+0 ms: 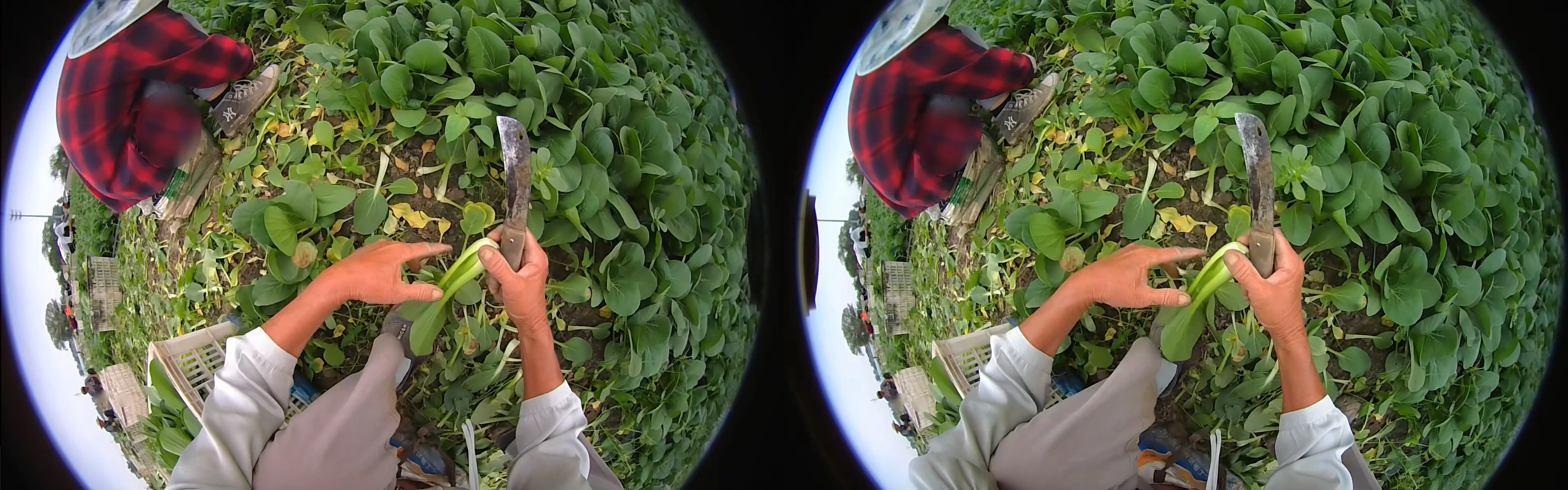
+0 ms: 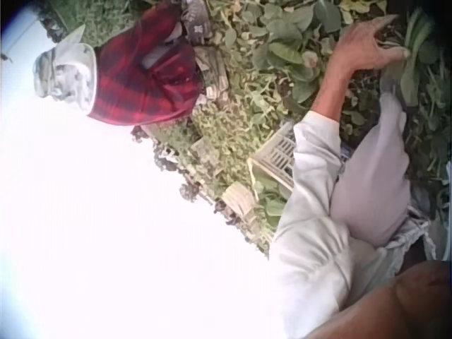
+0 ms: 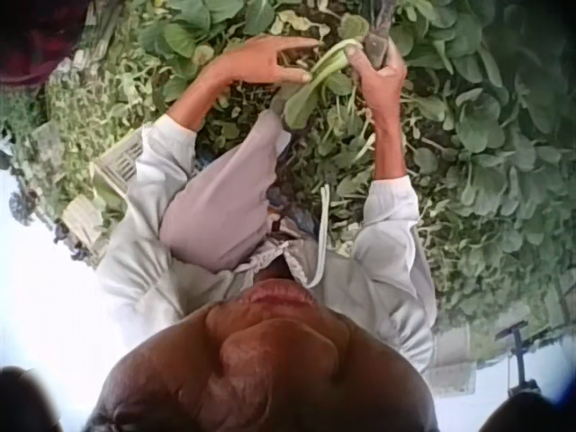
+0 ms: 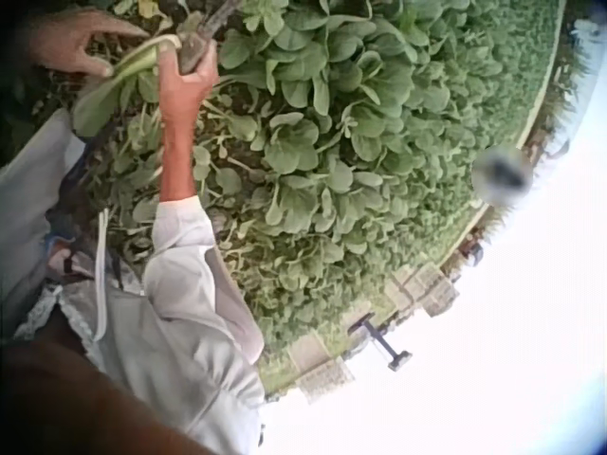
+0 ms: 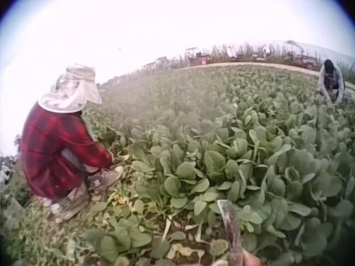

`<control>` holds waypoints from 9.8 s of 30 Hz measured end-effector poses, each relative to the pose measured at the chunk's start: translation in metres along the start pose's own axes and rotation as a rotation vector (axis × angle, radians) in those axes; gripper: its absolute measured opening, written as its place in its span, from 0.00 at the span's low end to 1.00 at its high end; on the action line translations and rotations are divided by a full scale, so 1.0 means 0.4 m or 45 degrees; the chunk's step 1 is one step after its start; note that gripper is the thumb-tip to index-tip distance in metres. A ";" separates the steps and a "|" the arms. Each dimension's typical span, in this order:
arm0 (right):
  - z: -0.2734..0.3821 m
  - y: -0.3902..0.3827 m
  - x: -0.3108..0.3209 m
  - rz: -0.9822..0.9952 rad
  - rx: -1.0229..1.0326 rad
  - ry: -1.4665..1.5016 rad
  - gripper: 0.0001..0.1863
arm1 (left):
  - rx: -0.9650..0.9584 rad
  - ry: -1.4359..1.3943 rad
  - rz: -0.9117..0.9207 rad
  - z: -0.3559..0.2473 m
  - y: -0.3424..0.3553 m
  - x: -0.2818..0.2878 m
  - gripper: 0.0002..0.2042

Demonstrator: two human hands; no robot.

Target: The person uses a knife to cut leafy green vegetables at the base and places them into a white crate. The person repeats this process across the field, filling the crate with harvested greens.

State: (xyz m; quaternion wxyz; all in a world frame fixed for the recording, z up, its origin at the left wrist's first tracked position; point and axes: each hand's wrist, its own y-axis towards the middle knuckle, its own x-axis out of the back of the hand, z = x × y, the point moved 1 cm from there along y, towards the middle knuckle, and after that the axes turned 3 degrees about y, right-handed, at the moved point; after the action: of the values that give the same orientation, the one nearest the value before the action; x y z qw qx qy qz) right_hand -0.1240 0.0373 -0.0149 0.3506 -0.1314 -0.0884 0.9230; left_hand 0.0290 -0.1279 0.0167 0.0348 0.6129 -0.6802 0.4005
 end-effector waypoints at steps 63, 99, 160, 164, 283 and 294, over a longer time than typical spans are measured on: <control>-0.362 0.164 -0.473 0.673 -0.541 -0.762 0.26 | 0.682 0.883 -0.432 0.436 -0.201 0.072 0.22; -0.024 0.086 -0.004 0.139 0.112 -0.628 0.12 | 0.249 0.338 -0.281 -0.006 0.084 0.035 0.15; -0.015 0.060 0.026 0.024 -0.157 0.408 0.20 | 0.074 -1.045 -0.352 -0.059 0.104 0.042 0.21; -0.038 0.038 0.062 0.038 -0.204 0.541 0.20 | 0.071 -1.033 -0.324 -0.077 0.139 0.001 0.18; 0.412 -0.686 -0.006 0.043 0.238 -0.554 0.19 | 0.780 1.286 -0.850 0.066 -2.026 -0.768 0.23; 0.351 -0.634 0.058 0.073 0.167 -0.466 0.18 | 0.751 1.434 -0.729 0.131 -2.002 -0.823 0.21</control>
State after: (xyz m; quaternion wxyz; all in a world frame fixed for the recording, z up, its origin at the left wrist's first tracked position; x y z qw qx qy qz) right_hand -0.0251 0.2303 0.1790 0.3102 0.0592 -0.0865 0.9449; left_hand 0.8234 0.1643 0.2065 0.3184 0.4511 -0.2331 0.8005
